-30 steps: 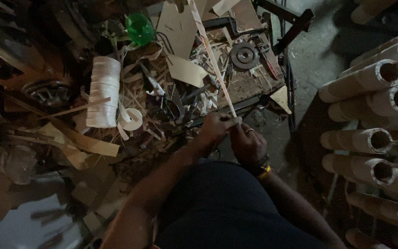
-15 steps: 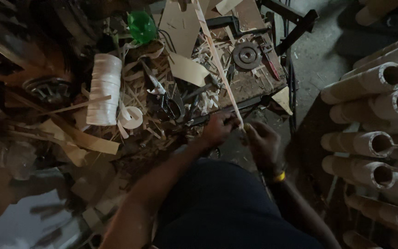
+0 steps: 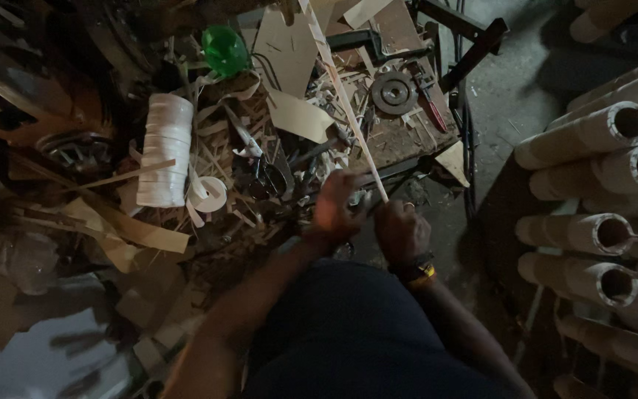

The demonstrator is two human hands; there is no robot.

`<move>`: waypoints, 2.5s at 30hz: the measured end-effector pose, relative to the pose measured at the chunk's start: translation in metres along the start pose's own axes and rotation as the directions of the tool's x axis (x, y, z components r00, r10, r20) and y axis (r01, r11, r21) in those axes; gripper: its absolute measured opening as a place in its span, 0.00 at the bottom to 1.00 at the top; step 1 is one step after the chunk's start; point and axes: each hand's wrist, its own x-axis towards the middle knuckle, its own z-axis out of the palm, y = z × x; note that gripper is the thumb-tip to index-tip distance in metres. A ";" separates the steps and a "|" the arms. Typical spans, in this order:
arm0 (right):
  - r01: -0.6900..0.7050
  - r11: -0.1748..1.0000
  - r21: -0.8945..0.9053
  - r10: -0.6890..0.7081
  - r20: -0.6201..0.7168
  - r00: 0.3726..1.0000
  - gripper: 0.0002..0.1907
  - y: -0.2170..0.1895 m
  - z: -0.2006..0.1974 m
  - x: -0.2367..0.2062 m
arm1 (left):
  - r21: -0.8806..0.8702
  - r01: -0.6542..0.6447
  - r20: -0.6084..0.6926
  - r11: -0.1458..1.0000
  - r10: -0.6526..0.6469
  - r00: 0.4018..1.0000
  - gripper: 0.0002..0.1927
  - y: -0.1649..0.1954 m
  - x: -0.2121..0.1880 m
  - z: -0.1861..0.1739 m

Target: The person cuts thin paper strips with scissors and winds them around a rotating cylindrical mandrel mounted on a workshop machine, guiding the strip by hand as the drum turns to build up a wrapped roll. They repeatedly feed new strips, tear off finished pieces, and continue winding around the cylinder.

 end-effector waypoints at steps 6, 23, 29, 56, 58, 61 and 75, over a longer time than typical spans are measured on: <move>-0.355 0.658 0.664 0.039 0.441 0.897 0.13 0.010 -0.031 0.012 | 0.397 -0.572 0.072 0.718 0.597 0.799 0.25 -0.014 0.004 -0.009; -0.263 0.454 0.851 0.032 0.279 0.960 0.13 0.013 -0.024 0.007 | 0.371 -0.601 0.109 0.708 0.610 0.785 0.31 -0.030 0.012 0.000; 0.064 0.912 0.406 -0.038 -0.072 0.997 0.14 0.002 -0.019 0.002 | 0.484 -0.564 0.226 0.669 0.527 0.819 0.36 -0.028 0.016 -0.021; -0.395 0.017 0.918 -0.130 0.394 0.910 0.29 0.013 -0.036 0.134 | 0.547 -0.259 -0.257 0.796 0.454 0.853 0.31 -0.093 0.053 -0.118; -0.404 0.026 0.914 -0.096 0.405 0.909 0.27 -0.006 -0.023 0.177 | 0.636 -0.213 -0.336 0.742 0.514 0.789 0.30 -0.097 0.066 -0.135; -0.410 0.040 0.911 -0.082 0.412 0.908 0.24 -0.038 -0.010 0.238 | 0.525 -0.241 -0.357 0.817 0.468 0.809 0.28 -0.094 0.093 -0.168; -0.391 0.121 0.912 0.068 0.386 0.920 0.16 -0.094 0.025 0.275 | 0.558 -0.372 -0.198 0.742 0.554 0.809 0.12 -0.108 0.348 -0.281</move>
